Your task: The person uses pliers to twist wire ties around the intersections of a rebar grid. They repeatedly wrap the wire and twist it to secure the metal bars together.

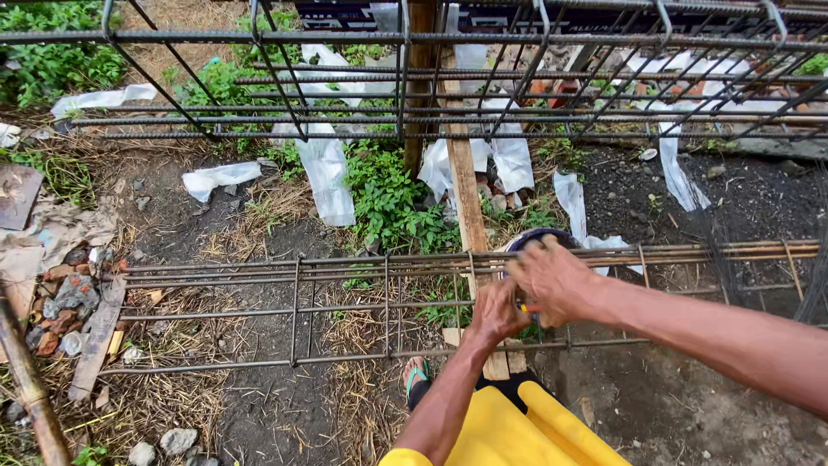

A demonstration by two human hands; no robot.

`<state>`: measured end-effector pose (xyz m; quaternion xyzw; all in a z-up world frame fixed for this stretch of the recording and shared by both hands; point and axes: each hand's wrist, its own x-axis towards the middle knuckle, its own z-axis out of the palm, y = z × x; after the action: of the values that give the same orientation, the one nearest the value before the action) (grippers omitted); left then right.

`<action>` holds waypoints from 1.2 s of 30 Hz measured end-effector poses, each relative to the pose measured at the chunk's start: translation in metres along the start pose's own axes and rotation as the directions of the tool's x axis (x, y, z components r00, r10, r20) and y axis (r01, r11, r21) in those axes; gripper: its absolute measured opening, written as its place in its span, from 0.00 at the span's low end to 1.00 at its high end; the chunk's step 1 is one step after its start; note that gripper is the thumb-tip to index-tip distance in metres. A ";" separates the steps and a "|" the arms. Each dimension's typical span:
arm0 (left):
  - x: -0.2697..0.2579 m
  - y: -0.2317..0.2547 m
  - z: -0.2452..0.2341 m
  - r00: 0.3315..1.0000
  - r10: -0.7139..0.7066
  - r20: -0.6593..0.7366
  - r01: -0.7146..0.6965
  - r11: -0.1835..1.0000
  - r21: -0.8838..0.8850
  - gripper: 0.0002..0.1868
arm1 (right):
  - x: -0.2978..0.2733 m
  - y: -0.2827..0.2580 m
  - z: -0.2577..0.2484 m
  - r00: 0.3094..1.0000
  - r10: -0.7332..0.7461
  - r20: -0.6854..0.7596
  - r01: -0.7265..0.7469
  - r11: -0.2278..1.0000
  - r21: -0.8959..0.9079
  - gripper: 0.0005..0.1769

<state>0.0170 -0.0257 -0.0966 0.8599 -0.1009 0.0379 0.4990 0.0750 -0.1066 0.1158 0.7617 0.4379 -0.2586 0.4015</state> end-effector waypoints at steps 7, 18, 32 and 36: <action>-0.017 0.025 -0.007 0.899 0.371 -0.234 -0.343 0.927 0.152 0.13 | 0.022 0.032 0.073 0.790 -0.474 0.390 -0.377 0.126 0.917 0.24; -0.023 0.051 -0.029 0.969 0.214 -0.124 -0.211 0.977 0.040 0.21 | 0.010 -0.009 0.046 0.907 -0.143 0.397 -0.232 0.617 0.752 0.21; -0.009 0.052 -0.025 0.941 0.332 -0.058 -0.333 0.943 -0.009 0.25 | -0.030 0.015 0.047 0.921 -0.184 0.343 -0.194 0.546 0.815 0.36; -0.012 0.046 -0.028 0.908 0.399 -0.125 -0.402 0.915 -0.003 0.35 | -0.021 0.035 0.063 0.697 -0.677 0.236 -0.478 -0.194 0.856 0.25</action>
<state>-0.0035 -0.0221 -0.0454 0.8096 -0.2449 0.1905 0.4983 0.0928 -0.1797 0.1105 0.5567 -0.0516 -0.7939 -0.2389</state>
